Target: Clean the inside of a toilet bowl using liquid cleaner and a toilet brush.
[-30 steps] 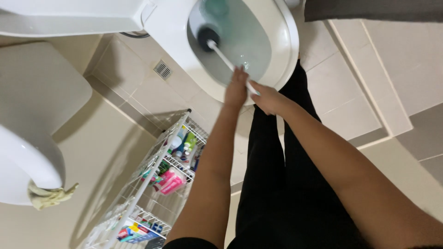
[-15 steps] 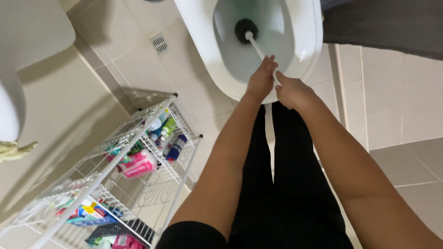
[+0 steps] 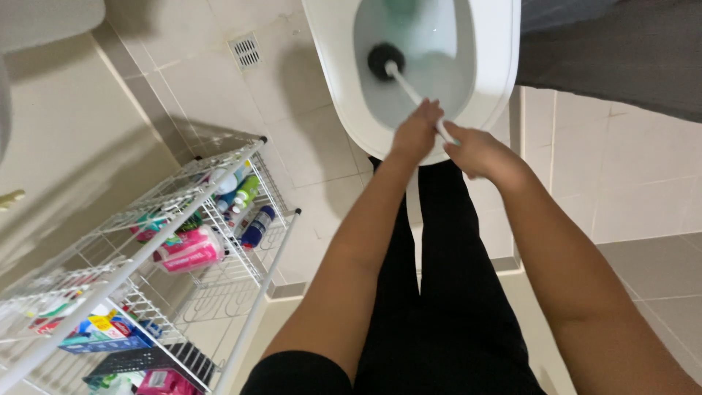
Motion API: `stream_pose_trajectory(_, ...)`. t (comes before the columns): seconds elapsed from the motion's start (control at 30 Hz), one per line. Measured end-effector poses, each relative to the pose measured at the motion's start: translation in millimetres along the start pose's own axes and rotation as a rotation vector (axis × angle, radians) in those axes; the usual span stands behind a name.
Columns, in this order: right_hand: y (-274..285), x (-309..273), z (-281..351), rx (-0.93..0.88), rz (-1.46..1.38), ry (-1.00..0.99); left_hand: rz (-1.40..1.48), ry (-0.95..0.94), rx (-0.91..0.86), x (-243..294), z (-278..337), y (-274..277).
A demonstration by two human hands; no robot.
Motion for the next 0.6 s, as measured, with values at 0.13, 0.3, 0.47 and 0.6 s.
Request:
stream_pose_trajectory(0.13,-4.9,-8.8,-2.4,-0.001,0.010,0.005,0.000,0.029,0.001,4.8,8.8,20.9)
stream_pose_trajectory(0.3,-9.3,16.8,59.8,-0.219,0.136,-0.069,-0.080,-0.112,0.025,62.2,67.8,-7.2)
stream_pose_trajectory(0.47,-11.4,23.5,46.4,-0.185,0.186,-0.084,-0.038,-0.023,0.102,61.2,60.4,-5.4)
stream_pose_trajectory(0.6,-1.5,-12.8,10.5,-0.034,0.100,-0.032,-0.023,0.007,0.133,20.7,20.5,22.9)
Point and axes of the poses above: each hand's wrist, its own z-axis away from the middle knuckle, its own y-axis out of the back of the hand, x = y × z, the point moved 10 cm from there along -z, towards the middle knuckle, and after that the axes turned 13 degrees about z, right-handed, at the moved point
